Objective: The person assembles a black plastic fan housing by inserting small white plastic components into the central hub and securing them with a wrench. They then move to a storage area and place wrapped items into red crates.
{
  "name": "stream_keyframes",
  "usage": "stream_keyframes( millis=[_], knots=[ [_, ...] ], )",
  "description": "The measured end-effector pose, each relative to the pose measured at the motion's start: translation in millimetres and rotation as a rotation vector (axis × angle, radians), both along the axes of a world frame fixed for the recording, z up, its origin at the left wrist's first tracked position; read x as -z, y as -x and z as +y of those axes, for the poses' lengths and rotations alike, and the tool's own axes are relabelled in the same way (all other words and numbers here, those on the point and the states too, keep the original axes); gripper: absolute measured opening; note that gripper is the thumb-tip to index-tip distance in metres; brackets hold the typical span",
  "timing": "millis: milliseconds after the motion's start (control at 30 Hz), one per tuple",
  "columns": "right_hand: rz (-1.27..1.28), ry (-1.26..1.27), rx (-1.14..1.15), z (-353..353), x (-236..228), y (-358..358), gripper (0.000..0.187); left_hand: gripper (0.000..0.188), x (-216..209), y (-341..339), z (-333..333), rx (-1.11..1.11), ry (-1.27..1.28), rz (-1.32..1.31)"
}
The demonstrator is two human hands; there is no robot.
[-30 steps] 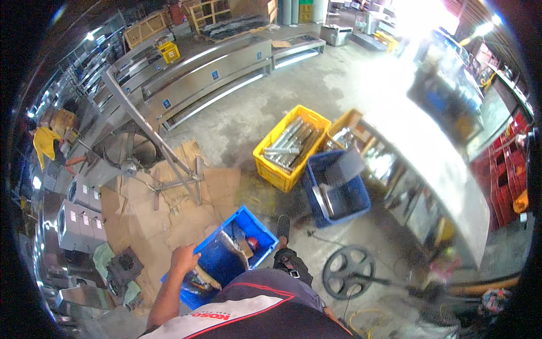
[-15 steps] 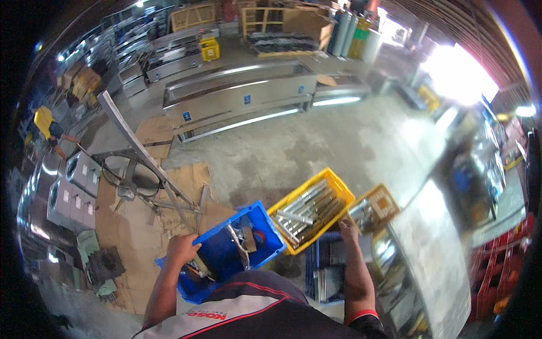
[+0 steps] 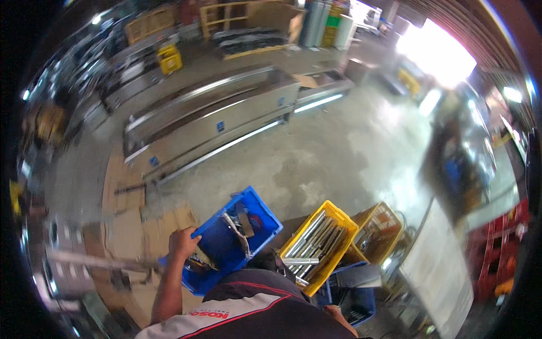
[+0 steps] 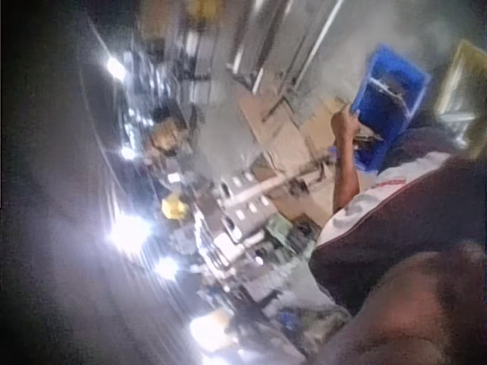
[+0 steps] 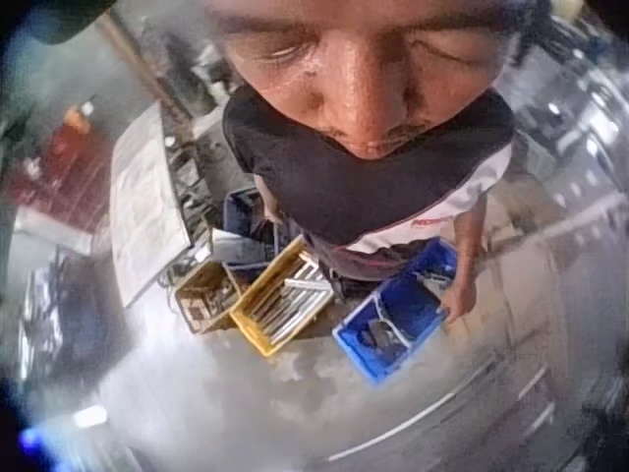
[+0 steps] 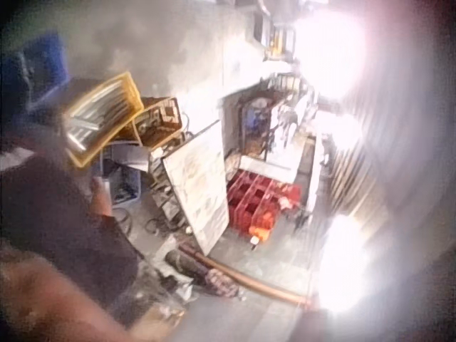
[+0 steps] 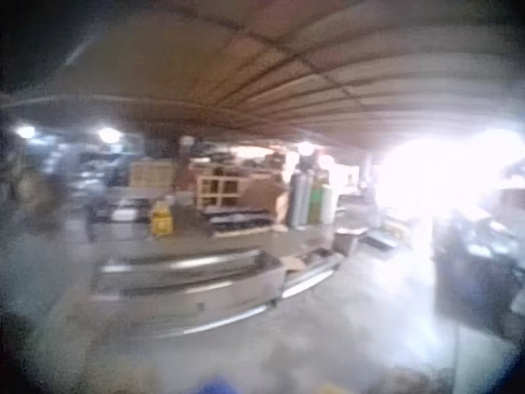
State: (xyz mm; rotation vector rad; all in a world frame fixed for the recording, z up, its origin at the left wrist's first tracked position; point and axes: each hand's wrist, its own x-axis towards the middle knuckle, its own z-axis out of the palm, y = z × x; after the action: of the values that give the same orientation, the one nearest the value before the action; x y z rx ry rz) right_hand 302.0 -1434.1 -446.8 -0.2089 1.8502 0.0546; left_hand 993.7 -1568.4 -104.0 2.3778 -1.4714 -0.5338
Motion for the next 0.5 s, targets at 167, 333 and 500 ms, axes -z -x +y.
stream_keyframes(
  millis=[167,333,500],
  knots=[
    [-0.238,-0.060,0.108,-26.8,-61.4,-142.2,0.047,0.027,10.7,-44.0,-109.7,0.038,0.064,-0.083],
    [-0.716,-0.053,0.593,-122.2,-122.9,-233.3,0.051,0.025,47.5,-80.5,-208.3,0.061,0.210,-0.012],
    [-0.831,0.106,0.851,-240.4,-141.0,-250.4,0.054,0.027,72.9,-111.3,-347.6,0.206,0.115,-0.059]
  ],
)
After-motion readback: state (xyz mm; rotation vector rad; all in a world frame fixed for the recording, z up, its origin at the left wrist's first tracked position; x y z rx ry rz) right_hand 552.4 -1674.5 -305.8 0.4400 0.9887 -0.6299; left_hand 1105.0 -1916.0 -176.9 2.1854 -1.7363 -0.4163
